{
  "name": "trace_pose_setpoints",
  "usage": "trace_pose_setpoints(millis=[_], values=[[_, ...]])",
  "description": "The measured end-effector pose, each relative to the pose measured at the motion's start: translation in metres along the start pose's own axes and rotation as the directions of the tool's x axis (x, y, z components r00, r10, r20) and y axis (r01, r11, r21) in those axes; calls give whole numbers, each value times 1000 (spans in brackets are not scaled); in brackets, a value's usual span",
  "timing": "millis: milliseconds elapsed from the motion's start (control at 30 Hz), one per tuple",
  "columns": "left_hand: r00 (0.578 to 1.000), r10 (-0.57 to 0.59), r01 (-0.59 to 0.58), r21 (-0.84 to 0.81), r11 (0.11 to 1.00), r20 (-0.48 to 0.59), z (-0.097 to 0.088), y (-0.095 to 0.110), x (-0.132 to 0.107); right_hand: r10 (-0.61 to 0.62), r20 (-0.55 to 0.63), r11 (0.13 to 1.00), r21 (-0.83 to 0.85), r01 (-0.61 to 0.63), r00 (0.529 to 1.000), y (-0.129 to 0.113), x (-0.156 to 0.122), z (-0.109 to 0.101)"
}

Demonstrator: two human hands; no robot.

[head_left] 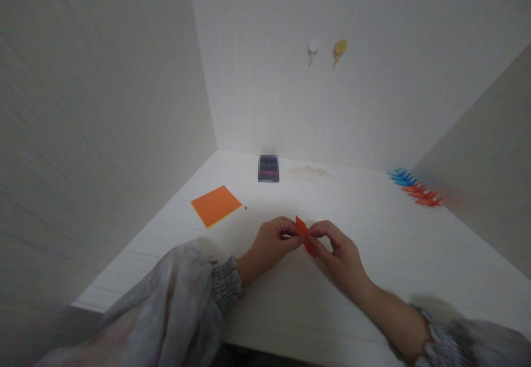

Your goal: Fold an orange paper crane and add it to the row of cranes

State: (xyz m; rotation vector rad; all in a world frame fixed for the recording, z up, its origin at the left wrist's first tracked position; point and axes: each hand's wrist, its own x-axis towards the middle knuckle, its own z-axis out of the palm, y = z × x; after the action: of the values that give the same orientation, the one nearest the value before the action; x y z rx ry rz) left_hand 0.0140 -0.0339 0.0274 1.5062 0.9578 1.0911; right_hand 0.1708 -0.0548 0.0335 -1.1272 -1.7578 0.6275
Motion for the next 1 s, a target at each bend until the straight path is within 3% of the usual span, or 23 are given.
trace_pose_setpoints(millis=[233, 533, 767, 1000], values=[[995, 66, -60, 74, 995, -74, 1, 2, -1, -3, 12, 999, -50, 4, 1000, 4, 4, 4], [992, 120, -115, 101, 988, -49, 4, 4, -1, -99, -42, 977, -193, 89, 994, 4, 3, 6], [991, 124, -114, 179, 977, -45, 6, 8, -2, -283, -67, 885, -404, 233, 957, 6, 3, 5], [994, 84, -70, 171, 983, -74, 3, 6, 0, -438, 7, 797, -460, 392, 899, 3, 0, 4]])
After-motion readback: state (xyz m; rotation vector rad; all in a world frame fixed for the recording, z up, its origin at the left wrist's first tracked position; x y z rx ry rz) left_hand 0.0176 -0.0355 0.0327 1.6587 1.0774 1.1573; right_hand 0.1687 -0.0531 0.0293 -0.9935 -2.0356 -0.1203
